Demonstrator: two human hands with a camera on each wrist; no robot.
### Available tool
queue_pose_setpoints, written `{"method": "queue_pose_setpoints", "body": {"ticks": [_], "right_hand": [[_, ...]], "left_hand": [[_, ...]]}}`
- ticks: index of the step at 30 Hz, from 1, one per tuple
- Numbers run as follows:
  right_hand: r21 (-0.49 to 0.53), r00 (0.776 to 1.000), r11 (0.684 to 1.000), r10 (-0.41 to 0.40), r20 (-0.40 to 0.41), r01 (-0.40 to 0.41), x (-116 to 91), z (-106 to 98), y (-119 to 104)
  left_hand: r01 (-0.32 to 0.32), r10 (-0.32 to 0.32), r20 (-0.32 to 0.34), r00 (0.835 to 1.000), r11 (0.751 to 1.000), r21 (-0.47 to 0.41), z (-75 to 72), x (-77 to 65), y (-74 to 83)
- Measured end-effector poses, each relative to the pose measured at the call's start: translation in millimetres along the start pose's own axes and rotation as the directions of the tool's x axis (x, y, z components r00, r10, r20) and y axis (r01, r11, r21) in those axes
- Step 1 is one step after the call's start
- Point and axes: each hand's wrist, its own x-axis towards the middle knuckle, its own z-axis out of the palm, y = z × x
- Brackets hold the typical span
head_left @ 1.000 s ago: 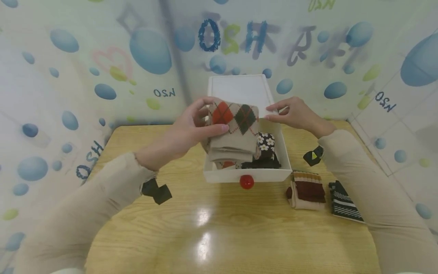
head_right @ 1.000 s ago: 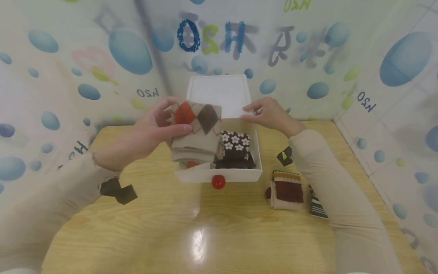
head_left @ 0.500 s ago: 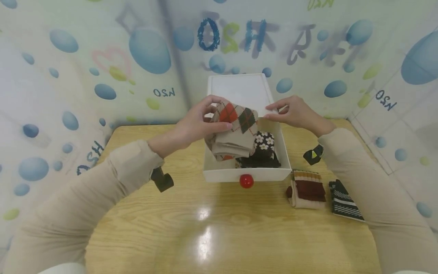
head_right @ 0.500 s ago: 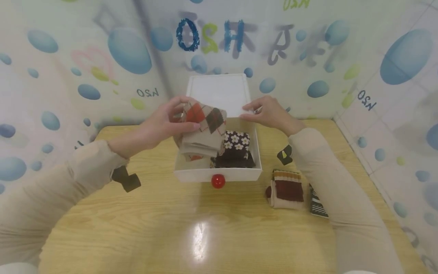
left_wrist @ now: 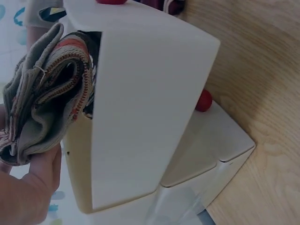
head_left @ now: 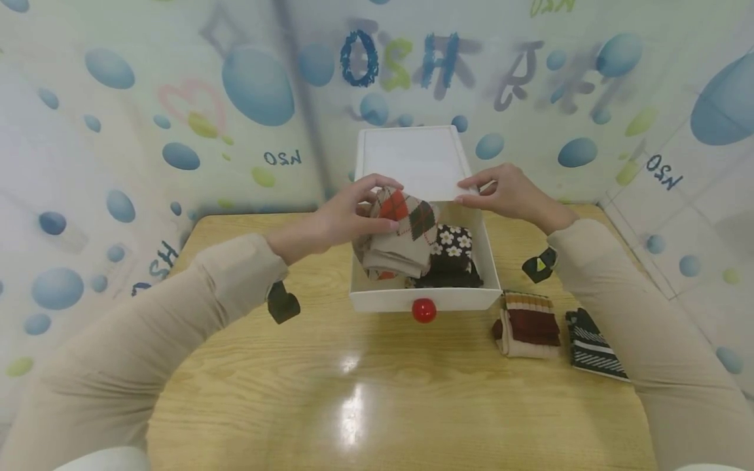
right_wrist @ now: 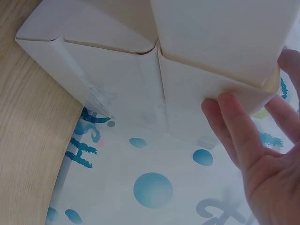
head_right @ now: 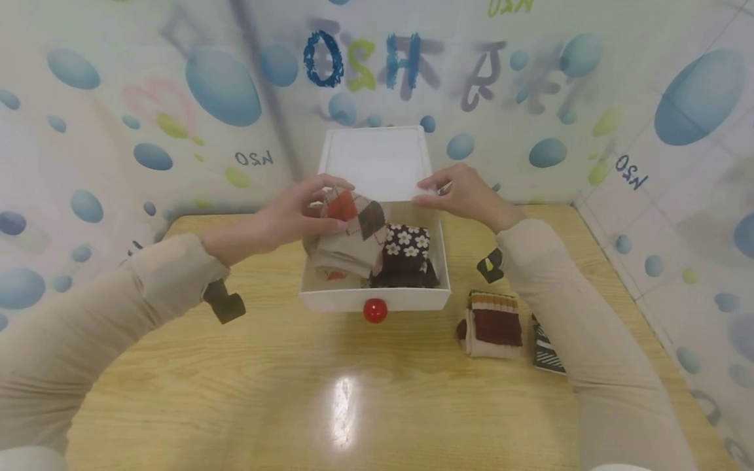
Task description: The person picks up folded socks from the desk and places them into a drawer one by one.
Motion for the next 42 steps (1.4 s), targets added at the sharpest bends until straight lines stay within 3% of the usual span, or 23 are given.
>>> {"method": "queue_pose_setpoints", "body": {"ticks": [7, 11, 23, 33, 42], "right_hand": [[0.005, 1.0, 1.0, 0.024, 0.002, -0.024, 0.5, -0.8, -0.2], [0.012, 1.0, 1.0, 0.022, 0.005, -0.023, 1.1, -0.4, 0.8], [0.002, 1.0, 1.0, 0.015, 0.008, -0.015, 1.4, 0.4, 3.3], [0.0, 1.0, 1.0, 0.012, 0.002, -0.012, 1.3, 0.5, 1.2], [0.002, 1.0, 1.0, 0.016, -0.008, -0.016, 0.5, 0.9, 1.0]], "left_hand": [[0.099, -0.099, 0.03, 0.995, 0.995, 0.016, 8.8, 3.2, -6.6], [0.11, -0.111, 0.036, 0.993, 0.993, 0.033, 9.6, 2.7, -9.5], [0.041, -0.049, 0.068, 0.997, 0.993, 0.114, 7.1, 1.3, -14.8], [0.047, -0.054, 0.032, 0.998, 0.982, 0.182, 7.2, -1.3, -17.7], [0.052, -0.062, 0.042, 0.997, 0.976, 0.213, 11.4, -0.9, -14.7]]}}
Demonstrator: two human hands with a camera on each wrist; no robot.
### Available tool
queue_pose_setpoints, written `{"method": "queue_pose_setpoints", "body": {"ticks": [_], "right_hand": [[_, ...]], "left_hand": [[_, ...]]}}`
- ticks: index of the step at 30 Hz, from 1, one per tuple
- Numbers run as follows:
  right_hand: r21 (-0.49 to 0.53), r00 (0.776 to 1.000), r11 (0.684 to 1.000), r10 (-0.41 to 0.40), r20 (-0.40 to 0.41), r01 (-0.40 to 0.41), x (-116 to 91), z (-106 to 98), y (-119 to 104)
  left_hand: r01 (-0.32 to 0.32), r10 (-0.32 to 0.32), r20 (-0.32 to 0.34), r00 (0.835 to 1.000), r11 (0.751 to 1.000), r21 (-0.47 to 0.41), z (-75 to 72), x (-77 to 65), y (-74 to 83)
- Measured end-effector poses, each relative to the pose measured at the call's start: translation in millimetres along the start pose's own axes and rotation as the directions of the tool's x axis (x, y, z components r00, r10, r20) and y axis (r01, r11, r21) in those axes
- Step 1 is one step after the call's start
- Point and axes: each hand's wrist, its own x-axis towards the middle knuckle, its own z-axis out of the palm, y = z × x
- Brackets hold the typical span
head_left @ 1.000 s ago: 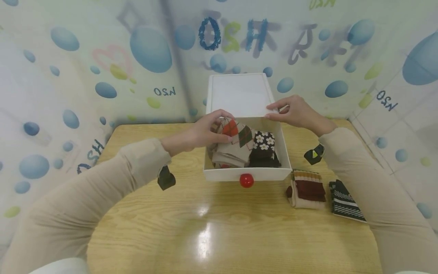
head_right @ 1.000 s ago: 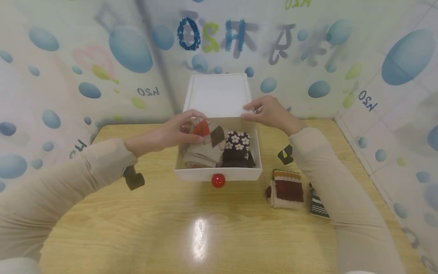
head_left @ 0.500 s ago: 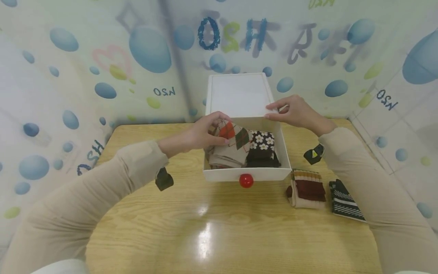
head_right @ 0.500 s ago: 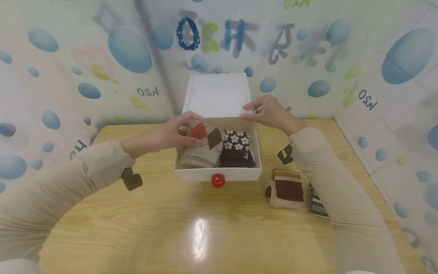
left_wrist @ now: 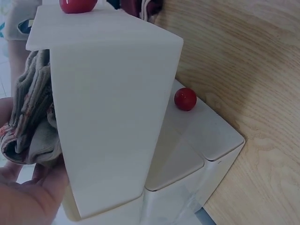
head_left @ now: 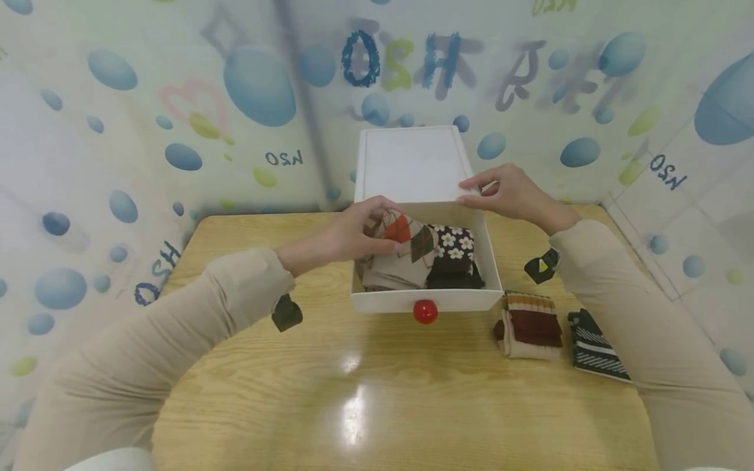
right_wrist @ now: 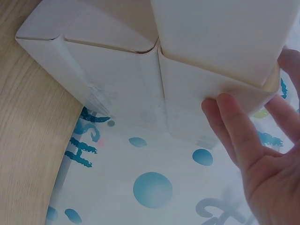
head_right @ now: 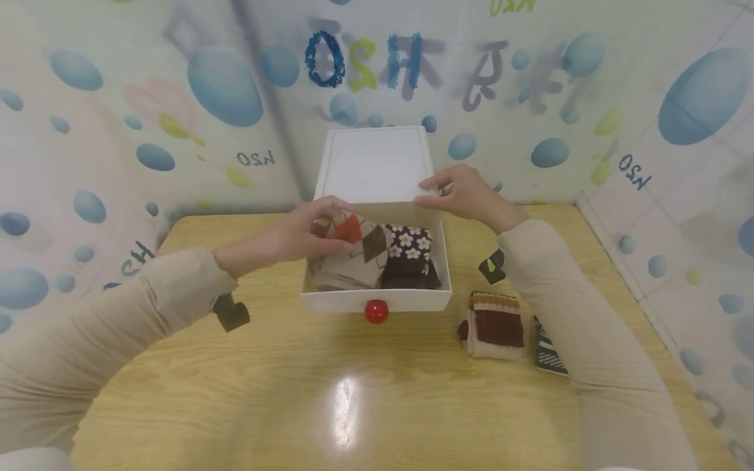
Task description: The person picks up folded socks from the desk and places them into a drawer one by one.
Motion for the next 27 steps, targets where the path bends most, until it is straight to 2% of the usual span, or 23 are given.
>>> {"method": "queue_pose_setpoints", "body": {"ticks": [4, 9, 13, 19, 27], "right_hand": [[0.0, 1.0, 1.0, -0.01, -0.003, 0.01, -0.2, 0.4, 0.3], [0.0, 1.0, 1.0, -0.018, -0.007, 0.018, 0.1, 1.0, 1.8], [-0.001, 1.0, 1.0, -0.021, -0.008, 0.021, -0.5, 0.5, 2.0], [0.002, 1.0, 1.0, -0.023, -0.008, 0.024, -0.3, 0.3, 1.2], [0.004, 1.0, 1.0, -0.017, -0.011, 0.017, -1.0, 0.0, 0.6]], "left_hand": [[-0.006, 0.006, -0.01, 1.0, 1.0, -0.008, 0.5, 0.7, 2.3], [-0.045, 0.045, -0.032, 0.998, 0.999, 0.001, 0.4, 1.9, 2.1], [-0.101, 0.106, -0.057, 0.993, 0.992, 0.075, 0.2, 3.8, -0.4], [-0.18, 0.2, -0.089, 0.976, 0.964, 0.197, -0.6, 5.9, -6.9], [-0.179, 0.206, -0.11, 0.972, 0.96, 0.213, -0.2, 6.9, -8.8]]}}
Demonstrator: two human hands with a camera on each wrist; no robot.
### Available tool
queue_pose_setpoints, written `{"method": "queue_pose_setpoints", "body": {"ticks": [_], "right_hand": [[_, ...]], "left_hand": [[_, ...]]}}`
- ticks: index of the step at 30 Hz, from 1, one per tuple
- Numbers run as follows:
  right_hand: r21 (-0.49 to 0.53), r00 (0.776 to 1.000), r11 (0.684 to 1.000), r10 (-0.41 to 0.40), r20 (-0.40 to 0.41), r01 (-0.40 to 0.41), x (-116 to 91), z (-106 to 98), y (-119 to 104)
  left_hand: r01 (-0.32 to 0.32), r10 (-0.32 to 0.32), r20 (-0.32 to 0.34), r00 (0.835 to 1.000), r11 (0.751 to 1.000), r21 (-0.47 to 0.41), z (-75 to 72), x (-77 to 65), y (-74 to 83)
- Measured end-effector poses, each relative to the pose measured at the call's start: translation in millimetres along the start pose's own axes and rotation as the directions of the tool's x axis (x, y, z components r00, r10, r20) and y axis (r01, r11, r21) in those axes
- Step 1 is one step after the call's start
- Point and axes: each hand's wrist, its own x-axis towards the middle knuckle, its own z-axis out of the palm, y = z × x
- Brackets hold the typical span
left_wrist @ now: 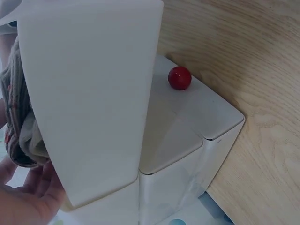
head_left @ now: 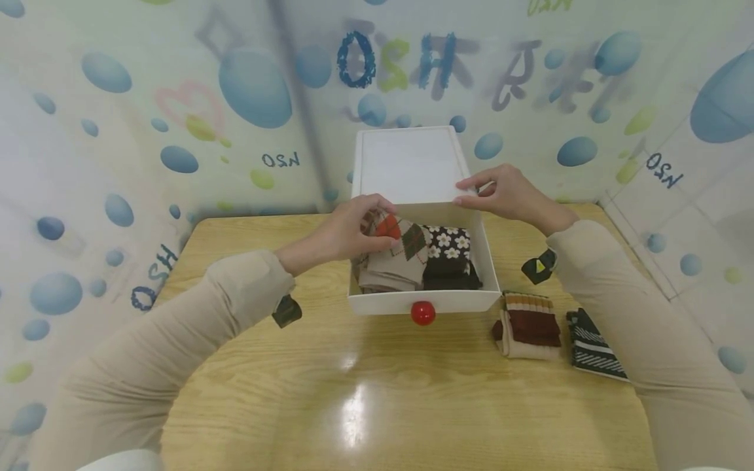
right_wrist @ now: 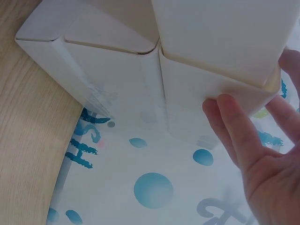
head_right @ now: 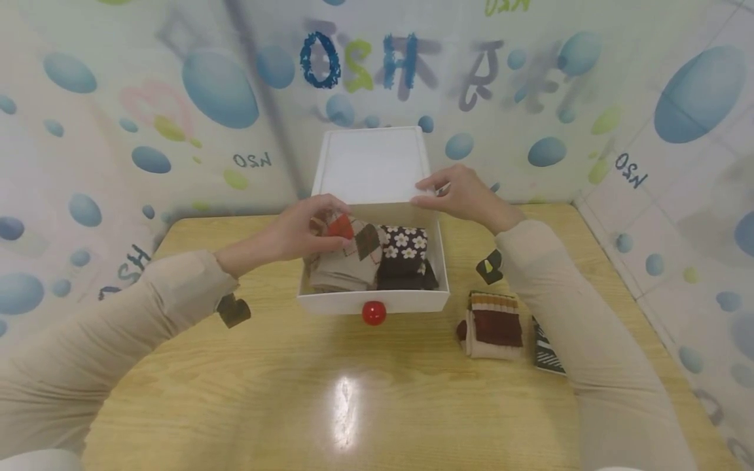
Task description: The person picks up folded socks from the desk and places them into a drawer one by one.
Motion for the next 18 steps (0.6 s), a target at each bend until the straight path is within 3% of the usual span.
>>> {"method": "queue_pose_setpoints", "body": {"ticks": [12, 18], "right_hand": [[0.0, 1.0, 1.0, 0.014, 0.003, -0.014, -0.2, -0.1, -0.6], [0.007, 1.0, 1.0, 0.025, 0.006, -0.025, 0.1, 0.1, -0.7]], "left_hand": [[-0.045, 0.046, -0.009, 0.999, 0.997, 0.059, 2.0, 1.8, -5.4], [-0.041, 0.037, 0.04, 0.999, 0.994, 0.1, 4.8, 2.5, -8.6]]}}
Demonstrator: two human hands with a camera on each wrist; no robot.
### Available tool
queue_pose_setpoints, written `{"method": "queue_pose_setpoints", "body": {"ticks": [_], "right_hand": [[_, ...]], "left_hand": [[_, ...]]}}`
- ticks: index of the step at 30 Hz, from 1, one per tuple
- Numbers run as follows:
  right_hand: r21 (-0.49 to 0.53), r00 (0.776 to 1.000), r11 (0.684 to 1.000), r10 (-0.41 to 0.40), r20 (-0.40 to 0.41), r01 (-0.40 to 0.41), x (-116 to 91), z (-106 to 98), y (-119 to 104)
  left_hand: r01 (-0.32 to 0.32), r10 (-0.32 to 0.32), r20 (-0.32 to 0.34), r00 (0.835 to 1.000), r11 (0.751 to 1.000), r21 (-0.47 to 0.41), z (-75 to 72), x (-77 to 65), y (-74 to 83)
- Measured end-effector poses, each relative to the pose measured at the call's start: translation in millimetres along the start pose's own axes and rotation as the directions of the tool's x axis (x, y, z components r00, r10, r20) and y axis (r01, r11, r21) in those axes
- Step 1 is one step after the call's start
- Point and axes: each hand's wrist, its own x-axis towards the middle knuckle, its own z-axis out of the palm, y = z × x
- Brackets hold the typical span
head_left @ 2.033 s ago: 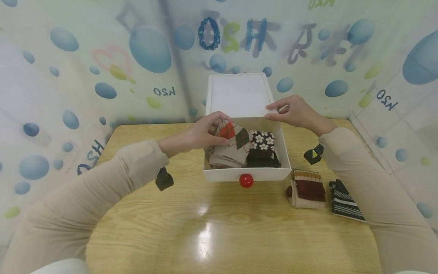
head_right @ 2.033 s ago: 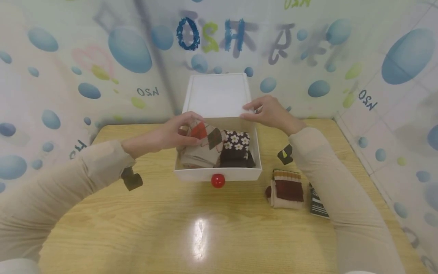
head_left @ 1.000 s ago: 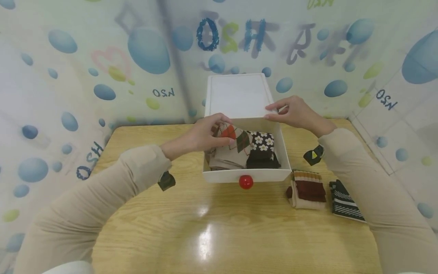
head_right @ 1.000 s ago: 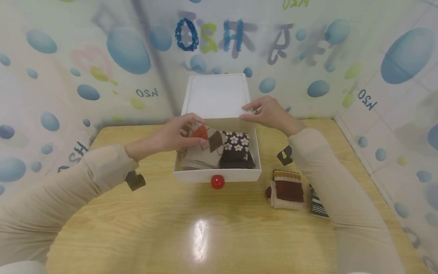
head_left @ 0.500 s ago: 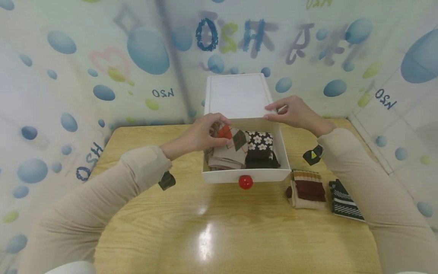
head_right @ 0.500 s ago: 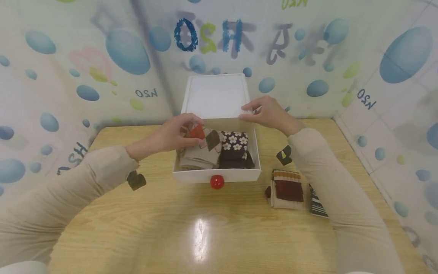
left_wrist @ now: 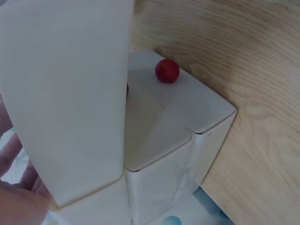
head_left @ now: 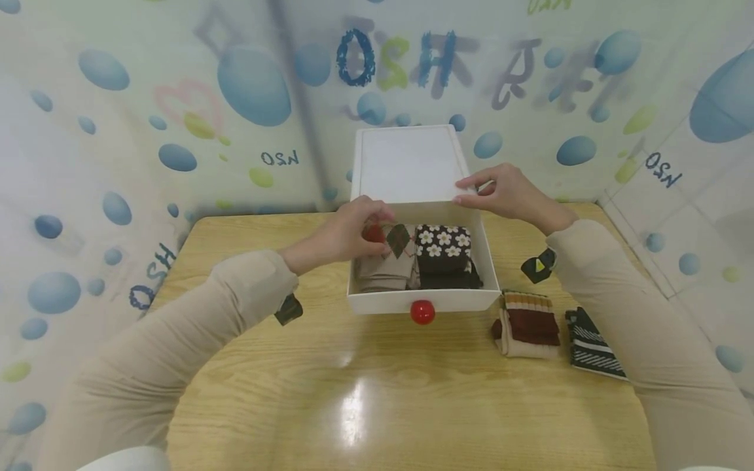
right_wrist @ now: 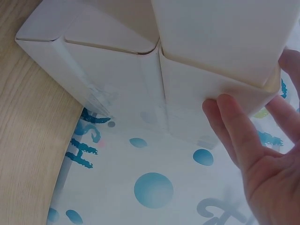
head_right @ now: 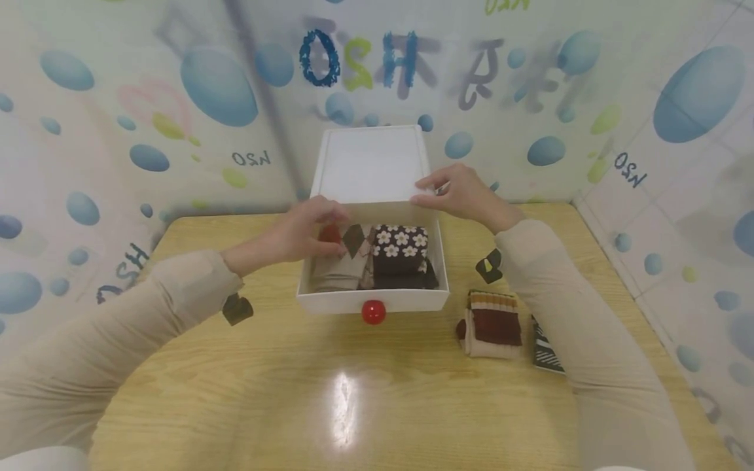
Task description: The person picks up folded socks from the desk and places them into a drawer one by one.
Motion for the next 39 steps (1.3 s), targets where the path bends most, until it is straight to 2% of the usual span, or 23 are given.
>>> {"method": "queue_pose_setpoints", "body": {"ticks": [3, 10, 19, 26, 34, 39], "right_hand": [[0.014, 1.0, 1.0, 0.01, 0.004, -0.01, 0.4, 0.2, 1.1], [0.026, 1.0, 0.999, 0.02, -0.002, -0.02, 0.5, 0.7, 2.1], [0.016, 0.999, 0.999, 0.034, 0.005, -0.034, -1.4, -0.5, 0.2], [0.021, 0.999, 0.999, 0.033, 0.011, -0.033, -0.6, -1.0, 0.0], [0.017, 0.999, 0.999, 0.031, 0.007, -0.031, -0.6, -0.8, -0.4], [0.019, 0.999, 0.999, 0.032, 0.01, -0.033, -0.2, 0.2, -0.6]], "left_hand": [[-0.002, 0.002, 0.011, 1.0, 1.0, 0.006, 0.6, -1.0, 0.3], [-0.013, 0.013, -0.007, 1.0, 1.0, -0.018, -0.4, -0.8, 2.1], [-0.026, 0.019, -0.054, 0.998, 0.991, -0.132, -7.5, -3.7, 7.0], [-0.03, 0.015, -0.052, 0.999, 0.954, -0.297, -13.4, -12.5, 15.2], [-0.079, 0.055, -0.079, 0.995, 0.935, -0.347, -24.7, -30.5, 22.9], [-0.076, 0.034, -0.109, 0.993, 0.911, -0.406, -26.3, -45.6, 23.5]]}}
